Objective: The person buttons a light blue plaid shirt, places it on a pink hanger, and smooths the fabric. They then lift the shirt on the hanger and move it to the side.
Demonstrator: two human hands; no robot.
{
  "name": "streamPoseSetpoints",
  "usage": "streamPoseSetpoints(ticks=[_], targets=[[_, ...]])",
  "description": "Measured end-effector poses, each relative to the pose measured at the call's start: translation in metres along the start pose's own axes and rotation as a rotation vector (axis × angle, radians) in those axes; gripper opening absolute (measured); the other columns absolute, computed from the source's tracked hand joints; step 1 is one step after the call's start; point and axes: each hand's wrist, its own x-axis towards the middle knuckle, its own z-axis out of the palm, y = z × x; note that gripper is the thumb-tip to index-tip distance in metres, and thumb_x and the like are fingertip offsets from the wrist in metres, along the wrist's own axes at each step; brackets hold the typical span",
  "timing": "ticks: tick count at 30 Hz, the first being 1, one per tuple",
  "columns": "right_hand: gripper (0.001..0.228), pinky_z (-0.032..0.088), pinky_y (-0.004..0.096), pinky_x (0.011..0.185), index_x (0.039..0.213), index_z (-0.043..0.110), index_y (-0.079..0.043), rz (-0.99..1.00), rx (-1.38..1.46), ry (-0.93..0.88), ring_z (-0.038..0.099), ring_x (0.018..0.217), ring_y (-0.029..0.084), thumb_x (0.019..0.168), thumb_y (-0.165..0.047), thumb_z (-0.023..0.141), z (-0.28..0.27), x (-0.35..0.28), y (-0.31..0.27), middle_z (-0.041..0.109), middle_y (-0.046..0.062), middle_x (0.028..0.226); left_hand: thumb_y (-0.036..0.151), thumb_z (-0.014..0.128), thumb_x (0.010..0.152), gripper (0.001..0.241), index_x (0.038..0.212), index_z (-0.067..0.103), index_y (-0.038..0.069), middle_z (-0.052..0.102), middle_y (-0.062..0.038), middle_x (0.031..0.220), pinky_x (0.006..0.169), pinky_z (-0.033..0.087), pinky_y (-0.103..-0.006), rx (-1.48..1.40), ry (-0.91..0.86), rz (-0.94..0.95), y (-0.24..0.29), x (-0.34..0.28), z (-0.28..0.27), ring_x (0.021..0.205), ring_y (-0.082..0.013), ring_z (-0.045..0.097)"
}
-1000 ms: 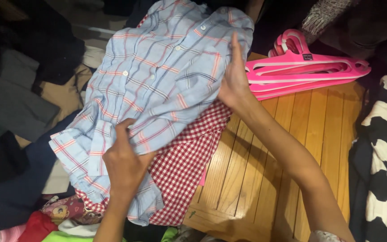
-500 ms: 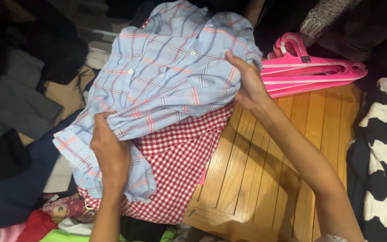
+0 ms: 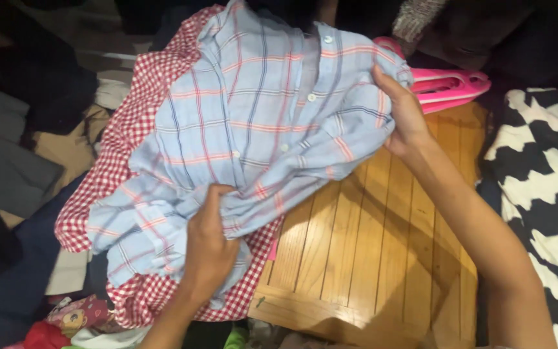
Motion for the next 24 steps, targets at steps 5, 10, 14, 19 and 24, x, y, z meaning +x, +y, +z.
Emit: streamPoseSetpoints(ticks=[5, 10, 14, 19, 24], targets=[[0.043, 0.061, 0.032, 0.099, 0.122, 0.068, -0.006, -0.073, -0.116, 0.099, 0.074, 0.107, 0.019, 0.086, -0.03, 0.073, -0.052, -0.022, -0.017, 0.076, 0.008, 0.115, -0.01, 0.059, 0.066, 0.057, 0.118, 0.05, 0.011, 0.069, -0.007, 0.087, 0.07, 0.048, -0.033, -0.02, -0.22, 0.053, 0.019, -0.005, 0.036, 0.077, -0.0245, 0.069], [0.062, 0.06, 0.031, 0.103, 0.134, 0.063, -0.01, -0.091, -0.269, 0.273, 0.072, 0.115, 0.016, 0.08, -0.039, 0.075, -0.099, -0.049, -0.04, 0.073, 0.004, 0.127, 0.001, 0.071, 0.076, 0.051, 0.119, 0.048, 0.015, 0.071, -0.007, 0.089, 0.065, 0.045, -0.0334, -0.127, -0.478, -0.035, 0.033, -0.015, 0.094, 0.069, -0.0195, 0.065], [0.045, 0.06, 0.03, 0.097, 0.126, 0.066, -0.01, -0.008, -0.436, 0.275, 0.073, 0.108, 0.016, 0.089, -0.036, 0.068, -0.136, -0.073, -0.053, 0.074, 0.005, 0.119, 0.033, 0.06, 0.097, 0.076, 0.158, 0.025, 0.003, 0.052, -0.02, 0.148, 0.099, 0.046, -0.0467, -0.125, -0.639, 0.161, 0.053, -0.022, 0.135, 0.131, -0.0397, 0.054], [0.044, 0.057, 0.034, 0.097, 0.128, 0.065, -0.008, 0.191, -0.603, 0.311, 0.072, 0.109, 0.022, 0.092, -0.032, 0.065, -0.189, -0.097, -0.053, 0.073, 0.01, 0.121, 0.007, 0.049, 0.088, 0.075, 0.158, 0.023, 0.007, 0.046, -0.02, 0.153, 0.091, 0.048, -0.0477, -0.18, -0.791, 0.234, 0.076, -0.032, 0.183, 0.133, -0.0416, 0.05], [0.098, 0.053, 0.056, 0.095, 0.143, 0.043, 0.012, 0.307, -0.95, 0.291, 0.059, 0.123, 0.044, 0.077, -0.047, 0.085, -0.235, -0.107, -0.041, 0.053, 0.033, 0.133, 0.017, 0.061, 0.087, 0.084, 0.159, 0.021, -0.002, 0.049, -0.024, 0.138, 0.097, 0.046, -0.0681, -0.035, -0.975, 0.118, 0.077, -0.041, 0.238, 0.128, -0.0519, 0.052]])
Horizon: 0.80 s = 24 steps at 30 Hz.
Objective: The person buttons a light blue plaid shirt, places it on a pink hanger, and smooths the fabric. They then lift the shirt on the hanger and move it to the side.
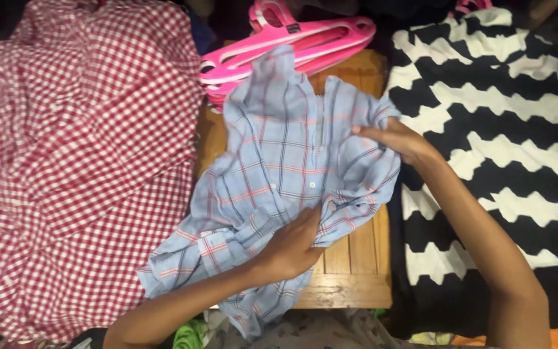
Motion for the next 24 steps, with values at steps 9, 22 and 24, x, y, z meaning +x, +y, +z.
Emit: streamPoseSetpoints(ticks=[9, 22, 24], targets=[[0.088, 0.043, 0.063, 0.109, 0.145, 0.037, 0.003, -0.149, -0.445, 0.063, 0.05, 0.132, 0.052, 0.082, -0.042, 0.079, -0.021, 0.001, 0.055, 0.054, 0.037, 0.139, 0.041, 0.056, 0.097, 0.09, 0.158, 0.011, -0.01, 0.02, -0.045, 0.152, 0.116, 0.025, -0.0675, -0.215, -0.22, 0.382, 0.039, 0.003, 0.006, 0.144, -0.0656, 0.017], [0.089, 0.039, 0.071, 0.106, 0.153, 0.038, -0.001, -0.548, -0.609, 0.314, 0.031, 0.137, 0.067, 0.083, -0.038, 0.076, 0.044, -0.127, 0.075, 0.021, 0.04, 0.148, 0.046, 0.046, 0.104, 0.073, 0.162, 0.026, 0.005, 0.019, -0.023, 0.168, 0.121, 0.003, -0.0643, 0.507, 0.076, -0.021, -0.083, 0.025, -0.072, 0.153, -0.0515, 0.006], [0.083, 0.036, 0.064, 0.111, 0.15, 0.045, -0.004, -0.648, -0.651, 0.276, 0.028, 0.139, 0.066, 0.081, -0.035, 0.078, 0.057, -0.13, 0.09, 0.024, 0.04, 0.148, 0.043, 0.04, 0.106, 0.069, 0.164, 0.022, 0.011, 0.012, -0.02, 0.17, 0.12, -0.002, -0.0659, 0.604, 0.129, -0.017, -0.098, 0.027, -0.069, 0.154, -0.0505, -0.001]])
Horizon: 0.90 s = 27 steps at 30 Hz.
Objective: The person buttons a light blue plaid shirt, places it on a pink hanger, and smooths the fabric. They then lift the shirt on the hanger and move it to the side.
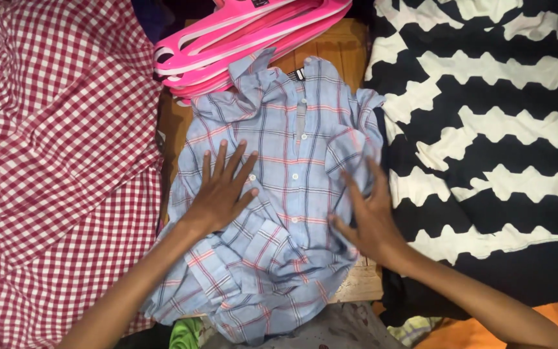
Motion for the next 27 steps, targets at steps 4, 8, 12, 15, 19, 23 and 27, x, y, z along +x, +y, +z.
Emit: streamPoseSetpoints(ticks=[4, 8, 12, 15, 19, 23, 27], targets=[[0.074, 0.021, 0.059, 0.121, 0.153, 0.039, -0.011, -0.027, 0.129, -0.182, 0.013, 0.148, 0.059, 0.084, -0.012, 0.065, 0.047, 0.001, 0.037, 0.012, 0.036, 0.156, 0.051, 0.034, 0.106, 0.07, 0.165, 0.018, 0.017, 0.008, -0.015, 0.171, 0.118, -0.008, -0.068, 0.067, 0.063, -0.01, -0.01, 0.007, 0.018, 0.154, -0.0496, -0.006], [0.073, 0.014, 0.059, 0.124, 0.155, 0.035, -0.012, 0.011, 0.192, -0.294, 0.007, 0.151, 0.055, 0.085, -0.001, 0.053, 0.053, 0.04, 0.052, 0.008, 0.032, 0.163, 0.055, 0.034, 0.106, 0.071, 0.164, 0.023, 0.017, 0.015, -0.016, 0.17, 0.118, -0.003, -0.0704, 0.077, 0.138, -0.053, -0.018, 0.009, 0.021, 0.153, -0.0529, 0.0], [0.052, 0.011, 0.054, 0.127, 0.154, 0.042, -0.012, 0.006, 0.255, -0.268, 0.008, 0.154, 0.049, 0.103, -0.009, 0.043, 0.046, 0.085, 0.065, 0.017, 0.024, 0.165, 0.049, 0.038, 0.108, 0.067, 0.163, 0.029, 0.013, 0.019, -0.019, 0.169, 0.119, 0.001, -0.0701, 0.052, 0.255, -0.157, -0.024, 0.01, 0.024, 0.151, -0.0564, 0.002], [0.037, 0.013, 0.044, 0.129, 0.141, 0.06, -0.025, 0.144, 0.462, -0.196, 0.018, 0.156, 0.034, 0.107, -0.026, 0.049, 0.051, 0.117, 0.096, 0.034, 0.014, 0.162, 0.057, 0.039, 0.103, 0.076, 0.163, 0.024, 0.013, 0.006, -0.02, 0.171, 0.116, -0.005, -0.0731, -0.061, 0.125, -0.323, -0.002, 0.006, 0.021, 0.148, -0.0603, -0.009], [0.055, 0.03, 0.052, 0.12, 0.142, 0.058, -0.028, -0.438, -0.179, 0.016, 0.029, 0.153, 0.043, 0.093, -0.003, 0.055, 0.052, 0.124, 0.137, 0.036, 0.014, 0.164, 0.056, 0.043, 0.101, 0.082, 0.165, 0.013, 0.013, -0.01, -0.023, 0.17, 0.112, -0.009, -0.0765, -0.085, -0.002, -0.357, 0.017, 0.001, 0.018, 0.144, -0.0632, -0.02], [0.059, 0.028, 0.053, 0.118, 0.134, 0.061, -0.032, -0.351, -0.236, -0.13, 0.025, 0.154, 0.041, 0.08, -0.008, 0.067, 0.028, 0.118, 0.109, 0.031, 0.008, 0.165, 0.055, 0.048, 0.1, 0.084, 0.163, 0.016, 0.01, -0.01, -0.026, 0.168, 0.112, -0.01, -0.0757, -0.077, 0.019, -0.361, 0.015, 0.01, 0.026, 0.145, -0.0624, -0.02], [0.034, 0.044, 0.043, 0.105, 0.125, 0.066, -0.016, -0.366, -0.014, -0.104, 0.052, 0.131, 0.034, 0.091, -0.016, 0.064, 0.03, 0.111, 0.08, 0.053, 0.008, 0.134, 0.037, 0.061, 0.098, 0.073, 0.152, 0.038, -0.007, 0.017, -0.041, 0.156, 0.119, 0.005, -0.0656, -0.188, 0.252, -0.192, 0.047, 0.02, -0.001, 0.148, -0.0625, 0.006]])
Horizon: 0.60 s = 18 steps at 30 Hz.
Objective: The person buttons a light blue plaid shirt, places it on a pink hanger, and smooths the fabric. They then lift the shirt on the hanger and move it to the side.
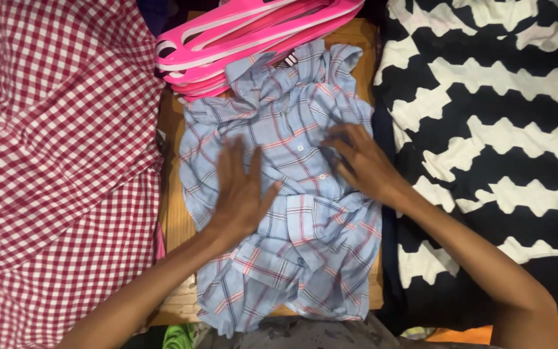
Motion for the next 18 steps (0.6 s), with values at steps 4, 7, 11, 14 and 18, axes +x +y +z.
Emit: streamPoseSetpoints(ticks=[4, 7, 11, 14, 18], targets=[[0.034, 0.051, 0.037, 0.099, 0.128, 0.066, -0.017, 0.118, 0.131, 0.029, 0.062, 0.116, 0.027, 0.095, -0.022, 0.06, 0.034, 0.009, -0.012, 0.058, 0.003, 0.121, 0.033, 0.056, 0.1, 0.051, 0.14, 0.05, 0.002, 0.041, -0.018, 0.131, 0.103, 0.036, -0.0543, -0.016, 0.041, 0.084, 0.005, 0.033, 0.035, 0.126, -0.0403, 0.039], [0.034, 0.053, 0.04, 0.091, 0.128, 0.064, -0.015, 0.164, 0.248, 0.108, 0.065, 0.105, 0.029, 0.094, -0.016, 0.061, 0.057, 0.019, -0.014, 0.057, 0.004, 0.109, 0.018, 0.056, 0.099, 0.032, 0.129, 0.05, 0.01, 0.045, -0.005, 0.105, 0.084, 0.048, -0.0477, -0.072, 0.157, 0.176, 0.007, 0.052, 0.064, 0.103, -0.032, 0.052], [0.032, 0.054, 0.041, 0.077, 0.123, 0.066, -0.009, 0.231, 0.308, 0.204, 0.066, 0.086, 0.031, 0.091, -0.008, 0.067, 0.059, 0.029, -0.027, 0.06, 0.007, 0.093, 0.016, 0.048, 0.102, 0.026, 0.128, 0.044, 0.015, 0.049, -0.004, 0.105, 0.071, 0.058, -0.0528, -0.211, 0.134, 0.054, 0.013, 0.06, 0.056, 0.095, -0.0335, 0.063], [0.026, 0.056, 0.04, 0.067, 0.113, 0.068, -0.007, 0.284, 0.376, 0.234, 0.068, 0.074, 0.029, 0.088, -0.005, 0.071, 0.063, 0.028, -0.028, 0.064, 0.008, 0.085, 0.016, 0.048, 0.103, 0.018, 0.12, 0.047, 0.013, 0.052, -0.006, 0.101, 0.066, 0.059, -0.0534, -0.23, 0.144, 0.044, 0.005, 0.056, 0.059, 0.087, -0.0386, 0.069], [0.019, 0.055, 0.034, 0.057, 0.107, 0.072, -0.014, 0.313, 0.4, 0.231, 0.066, 0.06, 0.022, 0.089, -0.008, 0.07, 0.053, 0.029, -0.038, 0.065, 0.003, 0.074, 0.018, 0.059, 0.1, 0.008, 0.107, 0.058, 0.013, 0.055, -0.002, 0.091, 0.062, 0.059, -0.0356, -0.169, 0.306, 0.151, -0.01, 0.052, 0.068, 0.079, -0.0261, 0.07]])
